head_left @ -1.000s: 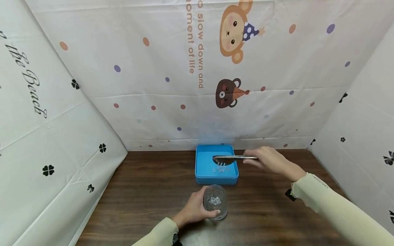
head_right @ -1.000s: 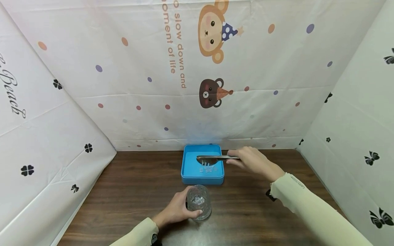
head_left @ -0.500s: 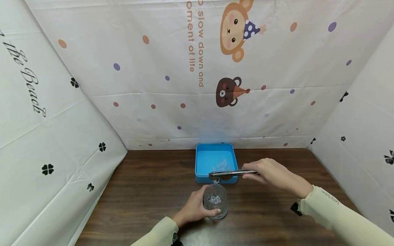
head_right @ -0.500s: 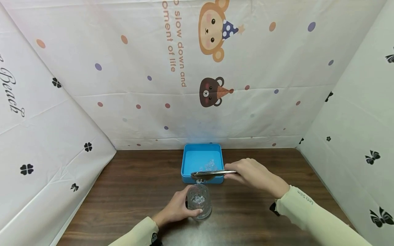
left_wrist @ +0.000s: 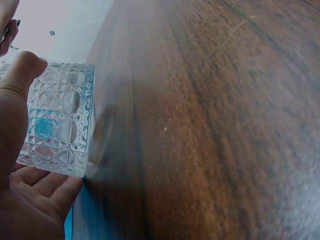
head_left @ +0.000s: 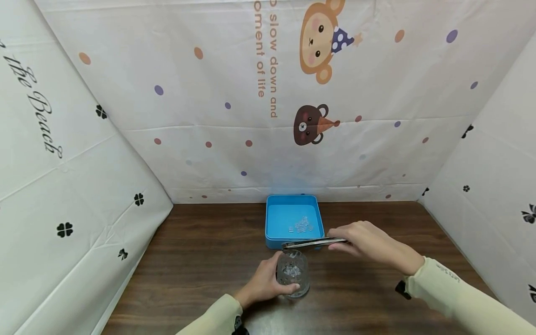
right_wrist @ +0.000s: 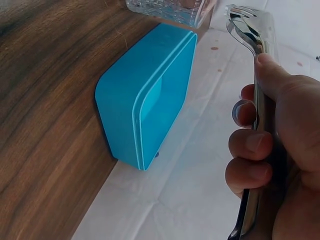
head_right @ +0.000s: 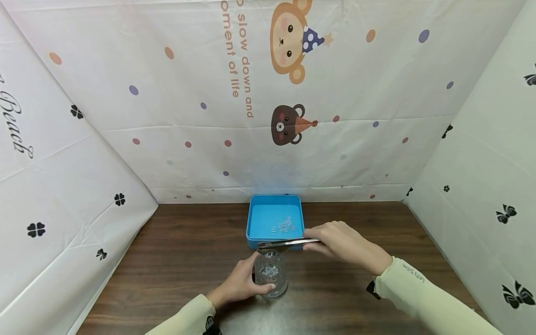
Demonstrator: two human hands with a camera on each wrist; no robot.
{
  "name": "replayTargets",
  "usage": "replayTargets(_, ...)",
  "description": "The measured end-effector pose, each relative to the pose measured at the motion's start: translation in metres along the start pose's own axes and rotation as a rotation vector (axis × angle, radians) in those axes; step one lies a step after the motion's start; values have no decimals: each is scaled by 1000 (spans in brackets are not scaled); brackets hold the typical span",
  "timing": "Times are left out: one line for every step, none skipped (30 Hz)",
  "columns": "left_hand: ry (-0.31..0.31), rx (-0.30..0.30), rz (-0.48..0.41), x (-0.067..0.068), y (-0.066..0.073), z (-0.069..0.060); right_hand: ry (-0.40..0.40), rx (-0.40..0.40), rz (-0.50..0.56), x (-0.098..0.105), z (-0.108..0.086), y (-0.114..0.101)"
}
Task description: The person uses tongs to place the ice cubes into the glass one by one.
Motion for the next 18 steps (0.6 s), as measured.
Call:
replayTargets(-2,4,-5,0,0,0,3,-1,-4,-1,0,0)
replayTargets(-4,8,-10,0,-1,0,4,-4,-8,-1,-1,0)
replayTargets(-6,14,-14,0,-1,0,5,-9,-8,-2,-1,1)
replayTargets(-8,20,-19,0,-1,0,7,-14,-7,-3,-1,1)
replayTargets(-11,25,-22,0,-2,0,9,-20,-8,-3,-2,1)
replayTargets(-14,31,-29,0,-2,0,10,-26,-7,-4,-2,2)
replayTargets(-15,35,-30,0,-2,1,11,-32,-8,-5,-2,2)
replayTargets(-17,40,-33,0,-3,1,6,-41,-7,-6,-3,3)
replayTargets(-20,45,-34,0,-3,1,0,-47,-6,-7,-3,4)
replayTargets(-21,48,-35,1,-3,1,-5,-54,-5,-8,-3,4)
replayTargets(-24,52,-34,1,-4,1,-14,-60,-3,-9,-3,5)
replayTargets(-26,58,-37,0,-4,1,-22,-63,-1,-10,-3,5)
replayTargets(-27,61,-34,0,-4,1,-30,-67,2,-11,-3,5)
replayTargets(-29,64,-34,0,-4,1,-39,-71,6,-12,-3,5)
replayTargets(-29,65,-33,0,-5,1,-44,-73,10,-13,-3,6)
replayTargets(-30,67,-36,0,-5,1,-47,-74,14,-13,-3,6)
replayTargets(-30,68,-39,0,-5,1,-52,-76,17,-14,-3,6)
replayTargets(-30,69,-41,0,-5,1,-52,-76,18,-14,-3,6)
Point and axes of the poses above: each hand's wrist, its own z-axis towards the middle knuckle, its own x-axis out of the back of the hand, y = z × x, the point moved 6 cm from there along z, towards the middle knuckle, and after that the axes turned 8 degrees about -x, right-handed, at the moved point
